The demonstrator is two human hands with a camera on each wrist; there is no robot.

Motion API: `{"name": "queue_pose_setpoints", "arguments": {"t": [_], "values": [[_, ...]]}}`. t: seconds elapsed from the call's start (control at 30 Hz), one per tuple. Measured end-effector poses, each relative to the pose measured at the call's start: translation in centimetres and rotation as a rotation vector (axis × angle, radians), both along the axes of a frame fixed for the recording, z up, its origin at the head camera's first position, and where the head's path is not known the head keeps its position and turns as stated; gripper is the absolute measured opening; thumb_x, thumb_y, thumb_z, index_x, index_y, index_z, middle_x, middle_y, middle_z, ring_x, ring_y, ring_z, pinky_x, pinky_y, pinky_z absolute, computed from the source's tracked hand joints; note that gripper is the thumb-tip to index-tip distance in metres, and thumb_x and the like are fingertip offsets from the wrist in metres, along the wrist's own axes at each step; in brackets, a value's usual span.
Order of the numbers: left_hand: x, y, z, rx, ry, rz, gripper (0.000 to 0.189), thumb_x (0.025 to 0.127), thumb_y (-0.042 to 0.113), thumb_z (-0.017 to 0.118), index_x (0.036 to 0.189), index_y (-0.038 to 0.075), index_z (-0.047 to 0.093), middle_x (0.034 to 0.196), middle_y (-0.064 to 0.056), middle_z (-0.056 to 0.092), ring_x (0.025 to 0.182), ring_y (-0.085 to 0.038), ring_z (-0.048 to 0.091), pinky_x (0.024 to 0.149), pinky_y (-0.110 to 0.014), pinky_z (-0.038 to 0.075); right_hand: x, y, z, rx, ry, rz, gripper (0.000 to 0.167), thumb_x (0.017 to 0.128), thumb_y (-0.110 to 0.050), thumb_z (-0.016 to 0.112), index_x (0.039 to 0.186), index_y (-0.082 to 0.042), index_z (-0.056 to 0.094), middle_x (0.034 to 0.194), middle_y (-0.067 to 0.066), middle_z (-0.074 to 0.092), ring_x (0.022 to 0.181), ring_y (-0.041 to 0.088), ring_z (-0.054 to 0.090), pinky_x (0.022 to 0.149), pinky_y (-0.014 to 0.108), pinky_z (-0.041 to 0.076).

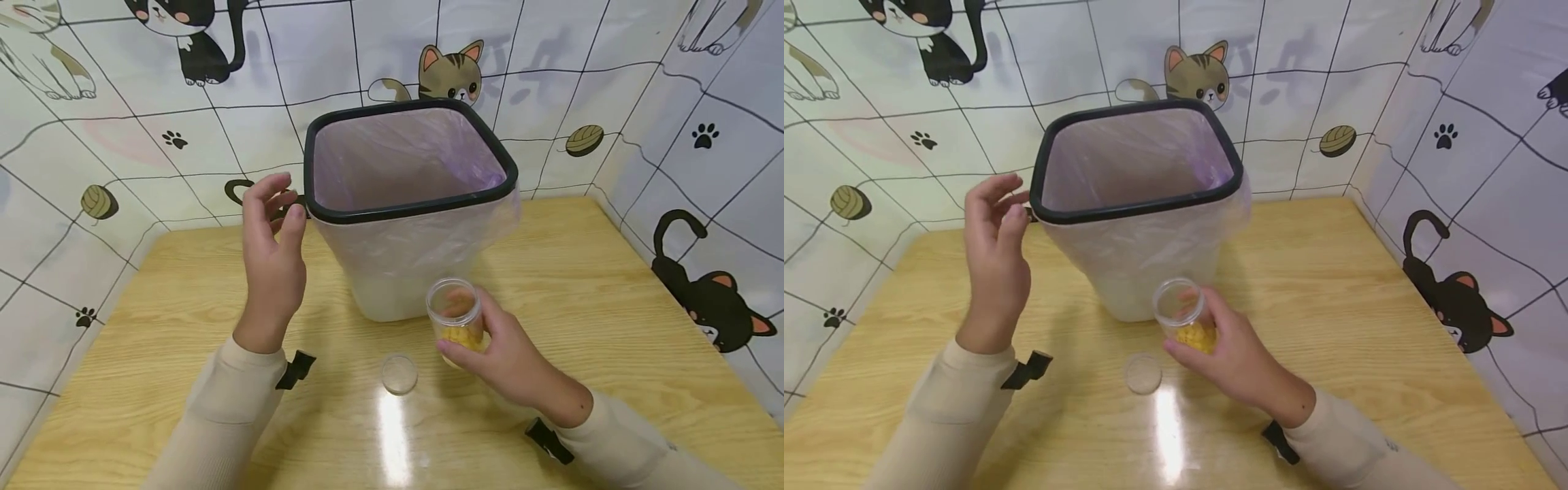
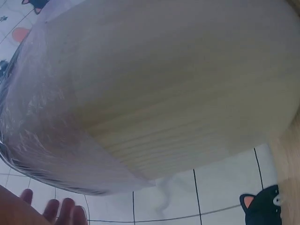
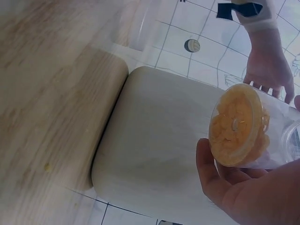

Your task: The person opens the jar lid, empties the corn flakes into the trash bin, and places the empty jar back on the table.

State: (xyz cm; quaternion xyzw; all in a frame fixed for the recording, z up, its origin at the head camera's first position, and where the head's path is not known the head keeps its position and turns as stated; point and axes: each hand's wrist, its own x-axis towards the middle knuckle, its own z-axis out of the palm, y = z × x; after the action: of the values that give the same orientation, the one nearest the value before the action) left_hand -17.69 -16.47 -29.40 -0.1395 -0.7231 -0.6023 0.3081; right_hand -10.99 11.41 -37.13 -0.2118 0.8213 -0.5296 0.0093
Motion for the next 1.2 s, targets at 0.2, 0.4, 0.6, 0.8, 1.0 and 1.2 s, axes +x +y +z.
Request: {"name": "queue_pose_setpoints", "arguments": {"t": [0.2,0.4,0.6,0.8,1.0,1.2], "values": [[-0.7,0.5,1.0,0.121,-0.140,-0.173,0.063,0.093,0.034,0.050,0.151,0.015,0.035,0.155,-0.008,0.034,0.142,-0.025,0.035,0.118,-0.047,0.028,0.0,-0.5,-0.2,0.012,-0.013,0.008,0.052,0.089,-0.018,0.073,0.134,-0.022,0.047,0.117,0.002,0.065,0.101,0.016,0.063,0.082,0.028,0.054],[-1.2,2.2,2.1,0.168,-0.144,-0.235,0.062,0.094,0.022,0.048,0.154,0.013,0.031,0.159,-0.005,0.029,0.134,-0.024,0.046,0.112,-0.042,0.037,-0.1,-0.5,-0.3,-0.011,-0.050,0.039,0.051,0.090,-0.016,0.073,0.134,-0.019,0.047,0.119,0.005,0.067,0.105,0.019,0.067,0.080,0.028,0.056],[-1.2,2.9,2.1,0.206,-0.151,-0.198,0.061,0.092,0.010,0.045,0.152,0.011,0.033,0.157,-0.001,0.033,0.119,-0.019,0.053,0.103,-0.034,0.042,0.0,-0.5,-0.4,-0.013,-0.040,0.033,0.053,0.090,-0.016,0.072,0.136,-0.020,0.046,0.120,0.006,0.066,0.107,0.019,0.067,0.081,0.028,0.056],[-1.3,2.8,1.8,0.243,-0.128,-0.210,0.061,0.092,0.012,0.045,0.152,0.011,0.033,0.156,-0.003,0.035,0.122,-0.019,0.051,0.106,-0.034,0.040,0.0,-0.5,-0.1,-0.014,-0.017,0.036,0.052,0.090,-0.014,0.072,0.135,-0.018,0.046,0.119,0.006,0.065,0.103,0.016,0.067,0.082,0.029,0.055],[-1.3,2.6,1.8,0.220,-0.156,-0.241,0.060,0.094,0.015,0.044,0.153,0.013,0.031,0.155,-0.002,0.035,0.125,-0.016,0.048,0.109,-0.034,0.037,-0.1,-0.2,1.5,-0.001,0.031,0.005,0.053,0.090,-0.013,0.073,0.135,-0.017,0.046,0.118,0.004,0.064,0.099,0.016,0.067,0.082,0.029,0.055],[-1.1,2.7,1.4,0.229,-0.204,-0.255,0.057,0.097,0.018,0.042,0.152,0.017,0.029,0.149,-0.001,0.041,0.132,-0.011,0.043,0.114,-0.034,0.031,-0.5,1.3,3.7,-0.025,0.035,0.023,0.050,0.092,-0.007,0.069,0.136,-0.017,0.046,0.121,0.007,0.058,0.097,0.016,0.063,0.077,0.028,0.055]]}}
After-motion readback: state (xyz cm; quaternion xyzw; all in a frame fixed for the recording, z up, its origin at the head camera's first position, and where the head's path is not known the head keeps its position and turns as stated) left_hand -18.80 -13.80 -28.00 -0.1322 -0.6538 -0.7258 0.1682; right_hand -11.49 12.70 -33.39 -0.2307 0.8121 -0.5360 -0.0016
